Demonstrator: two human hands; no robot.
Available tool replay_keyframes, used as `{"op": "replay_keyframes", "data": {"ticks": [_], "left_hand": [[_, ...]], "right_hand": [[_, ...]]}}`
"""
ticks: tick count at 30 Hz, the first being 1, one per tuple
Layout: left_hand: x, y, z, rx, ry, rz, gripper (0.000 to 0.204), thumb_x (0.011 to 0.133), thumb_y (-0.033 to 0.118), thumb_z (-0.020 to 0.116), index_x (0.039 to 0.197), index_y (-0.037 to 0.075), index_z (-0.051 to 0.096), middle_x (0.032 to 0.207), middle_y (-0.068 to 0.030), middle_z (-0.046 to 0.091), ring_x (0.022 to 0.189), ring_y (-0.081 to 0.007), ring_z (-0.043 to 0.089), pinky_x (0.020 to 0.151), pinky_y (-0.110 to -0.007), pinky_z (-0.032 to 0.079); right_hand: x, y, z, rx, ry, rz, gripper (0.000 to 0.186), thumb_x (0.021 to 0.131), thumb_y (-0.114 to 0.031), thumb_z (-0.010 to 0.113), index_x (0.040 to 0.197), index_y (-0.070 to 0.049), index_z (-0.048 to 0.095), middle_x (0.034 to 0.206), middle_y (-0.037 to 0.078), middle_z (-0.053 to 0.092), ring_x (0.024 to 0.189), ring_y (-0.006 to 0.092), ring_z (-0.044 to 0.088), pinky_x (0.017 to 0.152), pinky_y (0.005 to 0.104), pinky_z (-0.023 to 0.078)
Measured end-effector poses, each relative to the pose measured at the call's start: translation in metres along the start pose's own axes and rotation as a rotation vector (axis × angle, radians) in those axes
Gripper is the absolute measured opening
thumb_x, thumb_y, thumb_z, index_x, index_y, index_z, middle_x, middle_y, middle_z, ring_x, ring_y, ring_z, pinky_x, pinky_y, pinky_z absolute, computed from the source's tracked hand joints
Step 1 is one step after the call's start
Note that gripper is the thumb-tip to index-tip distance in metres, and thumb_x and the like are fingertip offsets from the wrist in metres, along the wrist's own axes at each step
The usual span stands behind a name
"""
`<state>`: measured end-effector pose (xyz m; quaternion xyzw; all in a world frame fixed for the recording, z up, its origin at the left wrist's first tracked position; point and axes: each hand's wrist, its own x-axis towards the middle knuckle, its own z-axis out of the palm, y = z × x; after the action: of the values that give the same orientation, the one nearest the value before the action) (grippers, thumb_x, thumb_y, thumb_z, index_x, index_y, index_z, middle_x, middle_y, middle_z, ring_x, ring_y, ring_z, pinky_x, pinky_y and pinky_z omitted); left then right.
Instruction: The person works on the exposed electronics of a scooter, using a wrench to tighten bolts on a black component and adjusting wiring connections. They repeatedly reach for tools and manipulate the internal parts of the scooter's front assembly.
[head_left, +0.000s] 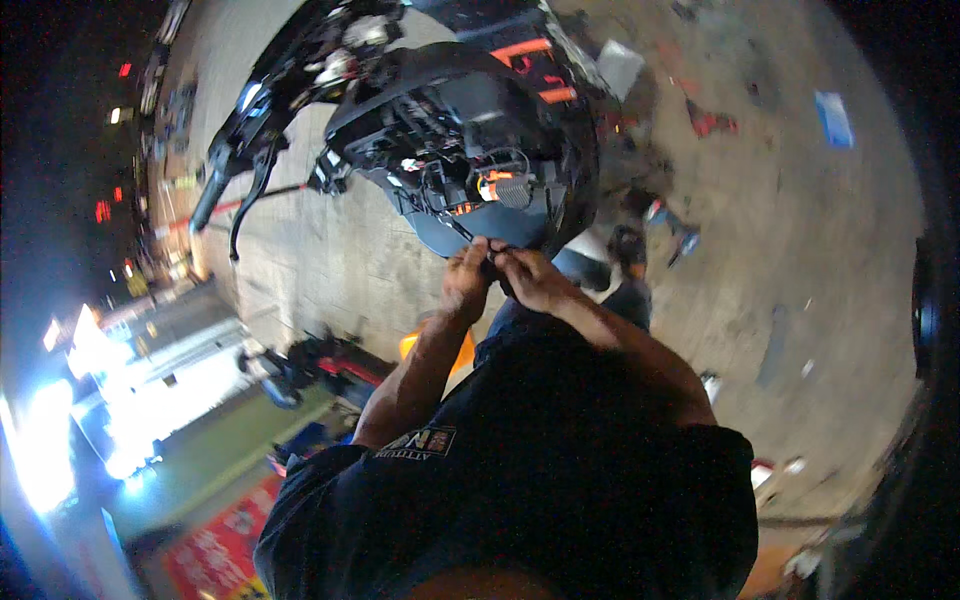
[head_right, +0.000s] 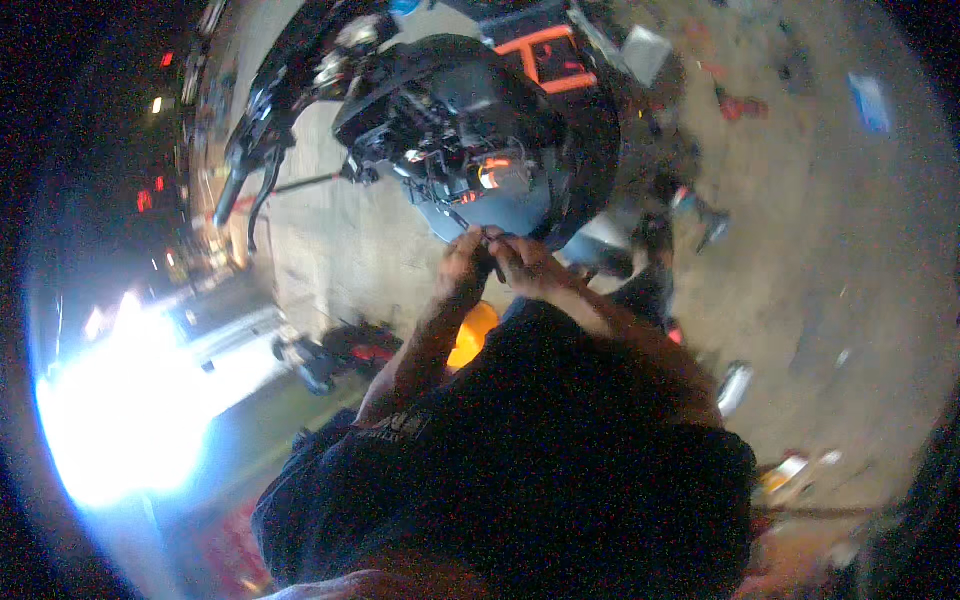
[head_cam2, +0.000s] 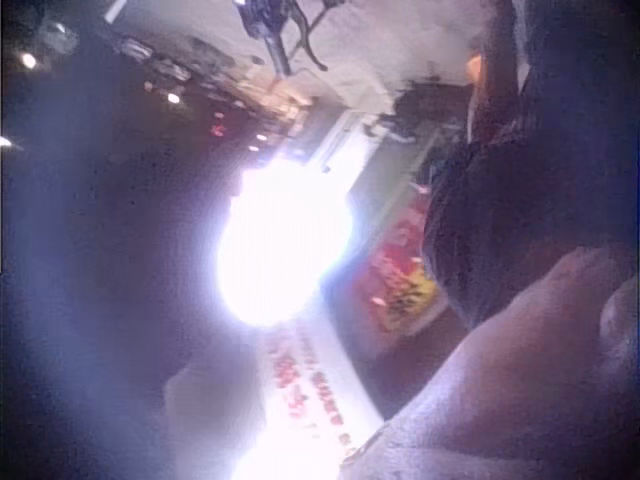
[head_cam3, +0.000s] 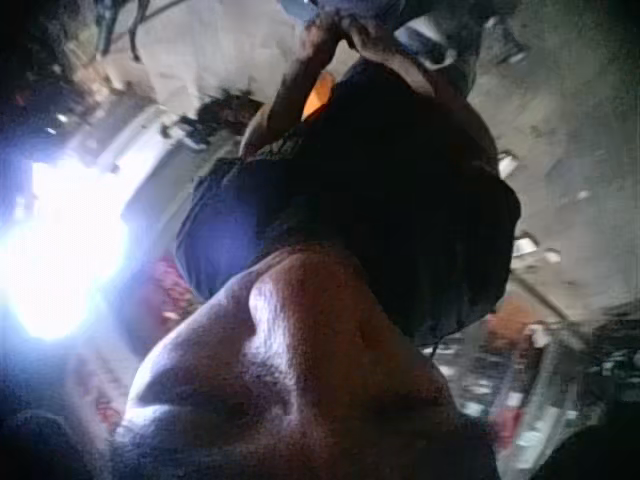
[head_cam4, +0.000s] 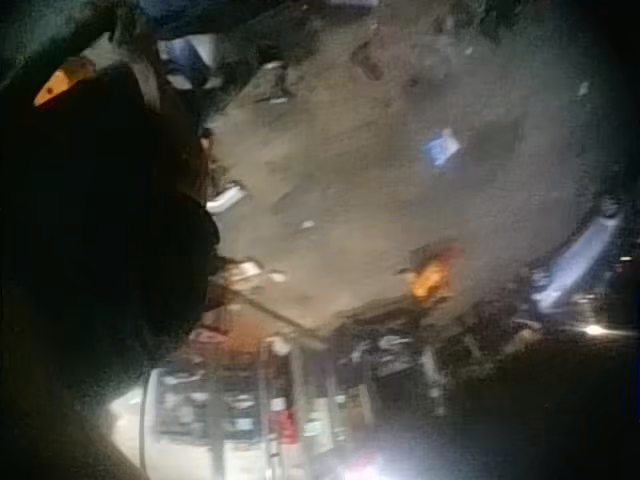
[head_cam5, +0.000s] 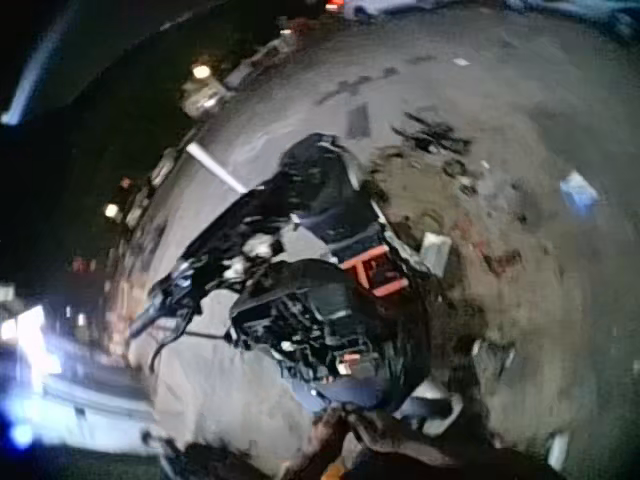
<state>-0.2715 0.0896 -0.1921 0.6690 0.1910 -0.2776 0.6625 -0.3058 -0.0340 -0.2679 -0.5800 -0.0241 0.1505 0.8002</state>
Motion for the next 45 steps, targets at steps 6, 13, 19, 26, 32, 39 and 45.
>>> {"op": "replay_keyframes", "data": {"ticks": [6, 13, 19, 26, 32, 39, 45], "left_hand": [[0.048, 0.022, -0.05, 1.01, -0.317, 0.266, 0.033, 0.101, 0.021, 0.037, 0.104, -0.003, 0.06, 0.093, -0.0103, 0.067, 0.089, -0.0196, 0.064, 0.083, -0.031, 0.05], [0.096, -0.001, -0.042, 0.428, -0.364, 0.105, 0.033, 0.098, 0.027, 0.041, 0.115, 0.002, 0.056, 0.11, -0.0112, 0.062, 0.101, -0.0248, 0.059, 0.09, -0.039, 0.045], [0.089, 0.015, -0.017, -0.183, -0.222, -0.231, 0.037, 0.099, 0.026, 0.036, 0.125, 0.003, 0.049, 0.124, -0.0141, 0.056, 0.115, -0.0251, 0.054, 0.1, -0.041, 0.041], [0.094, 0.018, -0.028, -0.06, -0.078, -0.177, 0.036, 0.098, 0.025, 0.036, 0.124, 0.004, 0.048, 0.12, -0.0131, 0.056, 0.11, -0.0274, 0.055, 0.092, -0.044, 0.046], [0.105, 0.026, -0.052, -0.073, -0.182, -0.215, 0.036, 0.098, 0.026, 0.041, 0.125, 0.003, 0.05, 0.123, -0.012, 0.057, 0.112, -0.0257, 0.054, 0.096, -0.042, 0.042], [0.107, 0.034, -0.048, -0.058, -0.201, -0.279, 0.036, 0.098, 0.024, 0.041, 0.126, 0.003, 0.049, 0.123, -0.0121, 0.057, 0.114, -0.0263, 0.053, 0.098, -0.042, 0.041], [0.111, 0.037, -0.057, -0.174, -0.35, -0.362, 0.035, 0.098, 0.025, 0.044, 0.126, 0.004, 0.05, 0.124, -0.0095, 0.057, 0.117, -0.0243, 0.052, 0.102, -0.041, 0.038]], "right_hand": [[0.026, 0.026, 0.05, 0.497, 0.284, 0.204, 0.03, 0.098, -0.031, 0.046, 0.089, -0.006, 0.059, 0.066, 0.001, 0.052, 0.052, 0.0074, 0.043, 0.045, 0.0246, 0.033], [0.043, 0.019, 0.011, 0.18, 0.504, 0.256, 0.03, 0.095, -0.028, 0.049, 0.097, -0.002, 0.063, 0.073, 0.007, 0.06, 0.061, 0.0127, 0.053, 0.055, 0.03, 0.042], [0.072, -0.016, -0.012, 0.04, 0.366, 0.243, 0.027, 0.09, -0.026, 0.052, 0.097, -0.003, 0.065, 0.073, 0.008, 0.062, 0.064, 0.0137, 0.054, 0.059, 0.0312, 0.044], [0.088, -0.009, -0.004, -0.061, 0.35, 0.361, 0.026, 0.089, -0.024, 0.05, 0.098, -0.004, 0.063, 0.079, 0.011, 0.065, 0.072, 0.0181, 0.062, 0.06, 0.0319, 0.047], [0.097, -0.005, 0.018, -0.209, 0.375, 0.065, 0.025, 0.087, -0.016, 0.046, 0.1, 0.0, 0.06, 0.087, 0.021, 0.064, 0.079, 0.0327, 0.063, 0.069, 0.043, 0.05], [0.096, -0.007, 0.019, -0.107, 0.484, -0.053, 0.025, 0.087, -0.012, 0.046, 0.107, -0.001, 0.057, 0.092, 0.016, 0.064, 0.082, 0.0273, 0.062, 0.074, 0.0383, 0.049], [0.094, 0.001, 0.023, -0.358, 0.499, -0.035, 0.021, 0.086, -0.011, 0.048, 0.102, 0.0, 0.057, 0.086, 0.022, 0.063, 0.079, 0.0382, 0.062, 0.071, 0.0439, 0.049]]}}
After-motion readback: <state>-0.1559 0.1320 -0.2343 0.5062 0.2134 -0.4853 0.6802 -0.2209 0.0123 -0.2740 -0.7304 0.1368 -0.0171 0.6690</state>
